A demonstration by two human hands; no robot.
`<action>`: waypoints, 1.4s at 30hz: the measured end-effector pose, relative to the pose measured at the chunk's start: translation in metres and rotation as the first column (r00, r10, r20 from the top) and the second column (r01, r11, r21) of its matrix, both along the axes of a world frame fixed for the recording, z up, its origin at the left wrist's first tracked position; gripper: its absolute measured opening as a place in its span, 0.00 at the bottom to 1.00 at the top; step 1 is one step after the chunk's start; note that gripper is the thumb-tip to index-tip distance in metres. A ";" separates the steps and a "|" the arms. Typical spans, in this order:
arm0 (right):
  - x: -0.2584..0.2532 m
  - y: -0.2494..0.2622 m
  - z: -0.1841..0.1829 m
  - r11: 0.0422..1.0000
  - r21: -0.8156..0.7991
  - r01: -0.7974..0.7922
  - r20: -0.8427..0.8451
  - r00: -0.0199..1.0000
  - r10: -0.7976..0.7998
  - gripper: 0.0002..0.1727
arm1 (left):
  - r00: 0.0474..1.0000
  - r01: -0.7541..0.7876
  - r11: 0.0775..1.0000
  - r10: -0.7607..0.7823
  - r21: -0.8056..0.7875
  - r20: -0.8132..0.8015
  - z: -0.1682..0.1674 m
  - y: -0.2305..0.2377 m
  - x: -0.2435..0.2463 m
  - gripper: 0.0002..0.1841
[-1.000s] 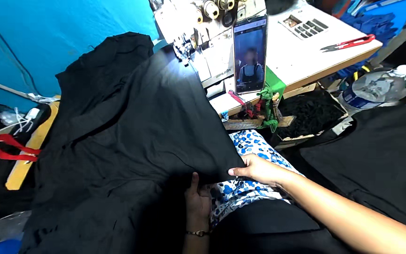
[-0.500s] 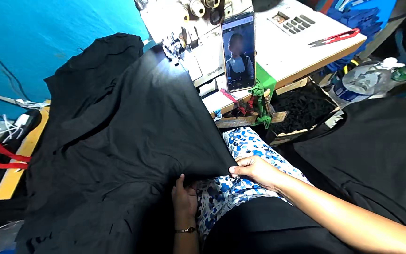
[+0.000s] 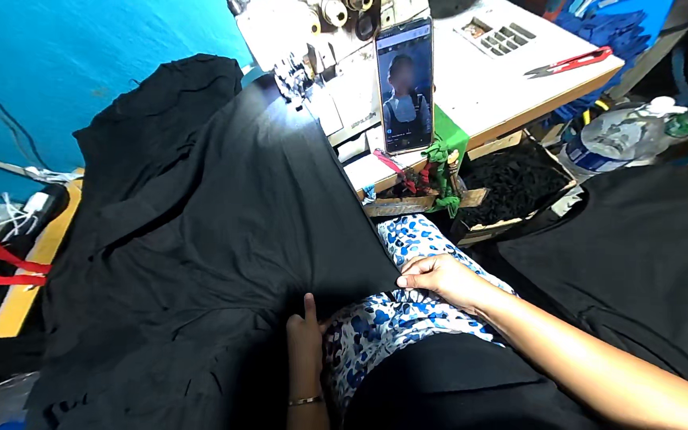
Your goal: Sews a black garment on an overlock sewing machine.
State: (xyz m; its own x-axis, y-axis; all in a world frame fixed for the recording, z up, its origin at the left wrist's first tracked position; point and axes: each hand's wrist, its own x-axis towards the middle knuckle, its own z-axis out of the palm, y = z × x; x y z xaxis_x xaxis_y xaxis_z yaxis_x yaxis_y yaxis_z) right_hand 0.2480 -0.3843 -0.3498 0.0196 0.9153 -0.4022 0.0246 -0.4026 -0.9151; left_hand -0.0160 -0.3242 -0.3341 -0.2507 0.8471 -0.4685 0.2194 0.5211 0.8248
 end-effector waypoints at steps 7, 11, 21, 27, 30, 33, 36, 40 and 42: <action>-0.002 0.002 -0.001 1.000 -0.023 0.002 -0.088 0.996 -0.004 0.10 | 0.961 -0.132 0.990 0.114 0.055 0.251 -0.008 -0.006 0.004 0.19; -0.007 0.004 0.004 0.996 -0.092 0.003 -0.224 0.974 -0.023 0.09 | 0.821 -0.021 0.996 0.070 -0.092 0.567 -0.015 -0.018 0.024 0.16; -0.005 -0.002 0.004 0.996 -0.006 -0.085 -0.473 0.878 0.072 0.04 | 0.390 -0.226 0.972 0.156 -0.070 0.907 -0.023 -0.009 0.052 0.14; -0.009 0.001 0.009 0.998 -0.046 -0.038 -0.492 0.871 0.010 0.04 | 0.509 -0.315 0.949 0.189 -0.022 0.840 -0.011 -0.011 0.040 0.12; -0.012 0.001 0.006 0.999 -0.042 0.006 -0.452 0.892 -0.024 0.15 | 0.538 -0.351 0.936 0.195 0.007 0.820 -0.011 -0.011 0.040 0.09; -0.015 -0.002 0.008 0.998 -0.011 0.062 -0.379 0.923 -0.062 0.24 | 0.577 -0.359 0.933 0.205 0.020 0.791 -0.011 -0.012 0.041 0.09; -0.016 -0.003 0.007 0.997 0.025 0.076 -0.341 0.938 -0.064 0.20 | 0.587 -0.363 0.932 0.217 0.014 0.780 -0.013 -0.011 0.041 0.09; -0.014 -0.003 0.001 0.998 0.024 0.051 -0.305 0.951 -0.042 0.09 | 0.612 -0.372 0.928 0.237 0.010 0.754 -0.014 -0.010 0.043 0.09; -0.013 -0.002 0.001 0.999 -0.013 0.034 -0.274 0.961 -0.036 0.05 | 0.630 -0.368 0.929 0.224 0.032 0.744 -0.016 -0.010 0.040 0.10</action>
State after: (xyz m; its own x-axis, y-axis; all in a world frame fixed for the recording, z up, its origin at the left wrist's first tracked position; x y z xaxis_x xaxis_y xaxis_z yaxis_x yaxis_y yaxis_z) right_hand 0.2346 -0.3862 -0.3492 -0.0602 0.9129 -0.4038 -0.2407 -0.4058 -0.8817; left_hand 0.0241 -0.3347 -0.3504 -0.1493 0.8690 -0.4717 -0.6178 0.2905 0.7307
